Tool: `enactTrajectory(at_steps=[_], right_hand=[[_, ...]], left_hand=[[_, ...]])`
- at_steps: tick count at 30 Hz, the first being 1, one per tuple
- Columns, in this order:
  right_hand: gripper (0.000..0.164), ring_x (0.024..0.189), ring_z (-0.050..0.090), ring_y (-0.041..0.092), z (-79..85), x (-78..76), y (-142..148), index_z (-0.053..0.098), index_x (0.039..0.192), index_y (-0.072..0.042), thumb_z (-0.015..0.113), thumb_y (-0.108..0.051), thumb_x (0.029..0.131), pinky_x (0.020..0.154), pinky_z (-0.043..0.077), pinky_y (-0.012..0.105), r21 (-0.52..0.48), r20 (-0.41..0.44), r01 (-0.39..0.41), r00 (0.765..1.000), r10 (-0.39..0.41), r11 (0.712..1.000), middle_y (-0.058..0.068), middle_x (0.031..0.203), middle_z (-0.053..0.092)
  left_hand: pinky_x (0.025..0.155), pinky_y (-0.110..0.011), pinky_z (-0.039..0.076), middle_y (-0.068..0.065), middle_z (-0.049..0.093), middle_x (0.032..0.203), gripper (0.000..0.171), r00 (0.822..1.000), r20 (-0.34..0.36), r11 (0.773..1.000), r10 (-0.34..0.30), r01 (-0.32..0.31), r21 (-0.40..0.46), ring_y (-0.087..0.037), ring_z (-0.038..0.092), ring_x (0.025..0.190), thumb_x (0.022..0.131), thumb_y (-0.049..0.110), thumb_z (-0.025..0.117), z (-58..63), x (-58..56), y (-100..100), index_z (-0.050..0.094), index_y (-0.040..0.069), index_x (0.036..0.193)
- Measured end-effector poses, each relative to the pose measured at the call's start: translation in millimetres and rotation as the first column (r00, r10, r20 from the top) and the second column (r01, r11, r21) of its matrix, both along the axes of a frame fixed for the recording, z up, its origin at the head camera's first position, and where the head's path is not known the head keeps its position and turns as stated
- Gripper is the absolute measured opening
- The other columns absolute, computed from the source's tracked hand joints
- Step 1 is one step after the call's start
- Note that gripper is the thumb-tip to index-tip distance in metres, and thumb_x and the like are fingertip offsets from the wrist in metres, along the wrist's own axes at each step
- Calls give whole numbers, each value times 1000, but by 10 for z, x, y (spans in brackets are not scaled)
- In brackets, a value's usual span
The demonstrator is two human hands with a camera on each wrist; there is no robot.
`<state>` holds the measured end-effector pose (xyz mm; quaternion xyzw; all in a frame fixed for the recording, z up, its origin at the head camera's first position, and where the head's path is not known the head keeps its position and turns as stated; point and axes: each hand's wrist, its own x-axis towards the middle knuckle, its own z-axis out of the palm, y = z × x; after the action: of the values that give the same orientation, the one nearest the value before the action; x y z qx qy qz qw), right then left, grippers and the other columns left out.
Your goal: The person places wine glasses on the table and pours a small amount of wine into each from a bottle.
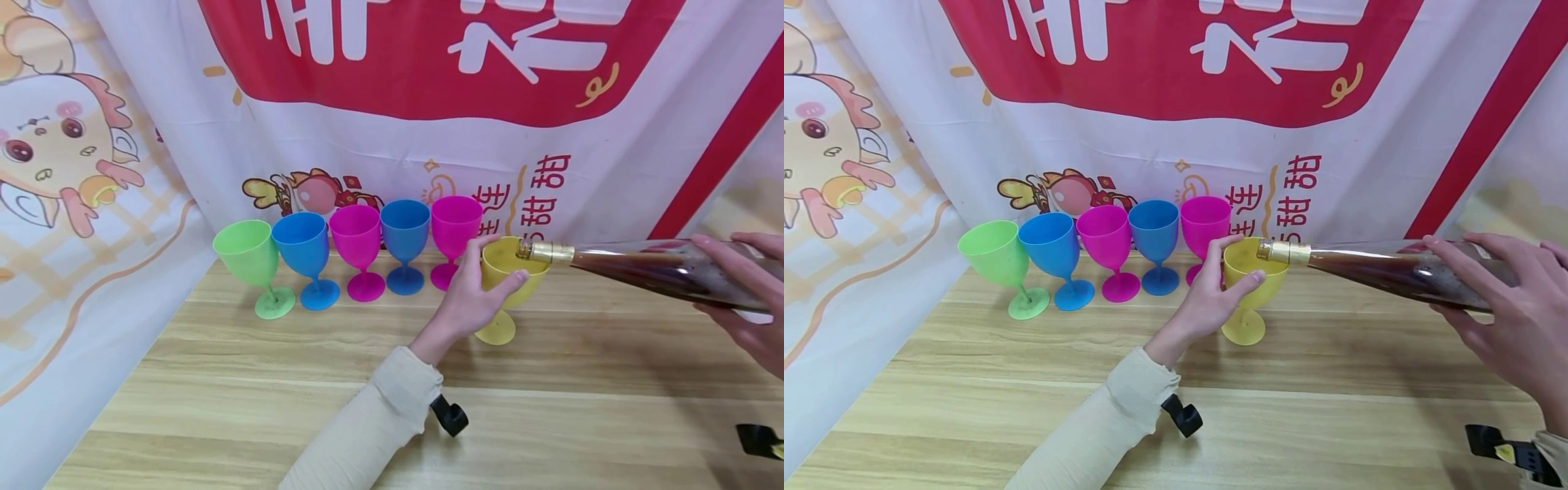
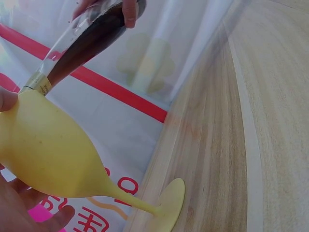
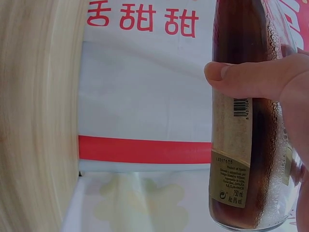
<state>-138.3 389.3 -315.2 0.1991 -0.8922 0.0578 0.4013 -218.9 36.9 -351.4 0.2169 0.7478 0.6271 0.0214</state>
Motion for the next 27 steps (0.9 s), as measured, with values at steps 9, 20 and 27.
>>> enactTrajectory(at_steps=[9, 20, 27], right_hand=[[87, 136, 39, 56, 5, -1, 3, 51, 158, -24, 20, -82, 100, 133, 16, 36, 7, 0, -1, 1000, 1, 1000, 38, 146, 45], [87, 138, 38, 55, 17, 22, -16, 50, 159, -24, 18, -81, 101, 135, 18, 39, 13, 1, 17, 1000, -17, 1000, 37, 147, 45], [87, 142, 37, 53, 21, 38, -27, 47, 161, -27, 15, -81, 100, 136, 19, 47, 21, 11, 40, 999, -40, 999, 36, 149, 44]], left_hand=[[101, -26, 55, 5, 51, 146, 67, 1000, 9, 1000, 5, -5, -3, -4, 55, 124, 99, 45, 71, 1, 2, 2, 34, 37, 154], [103, -28, 54, 5, 50, 148, 67, 1000, 14, 1000, 10, -10, -11, -5, 55, 125, 99, 47, 70, 3, 3, 3, 34, 37, 154], [102, -28, 54, 5, 50, 148, 67, 1000, 13, 1000, 8, -8, -15, -5, 54, 125, 99, 47, 70, 13, 9, 3, 34, 38, 155]])
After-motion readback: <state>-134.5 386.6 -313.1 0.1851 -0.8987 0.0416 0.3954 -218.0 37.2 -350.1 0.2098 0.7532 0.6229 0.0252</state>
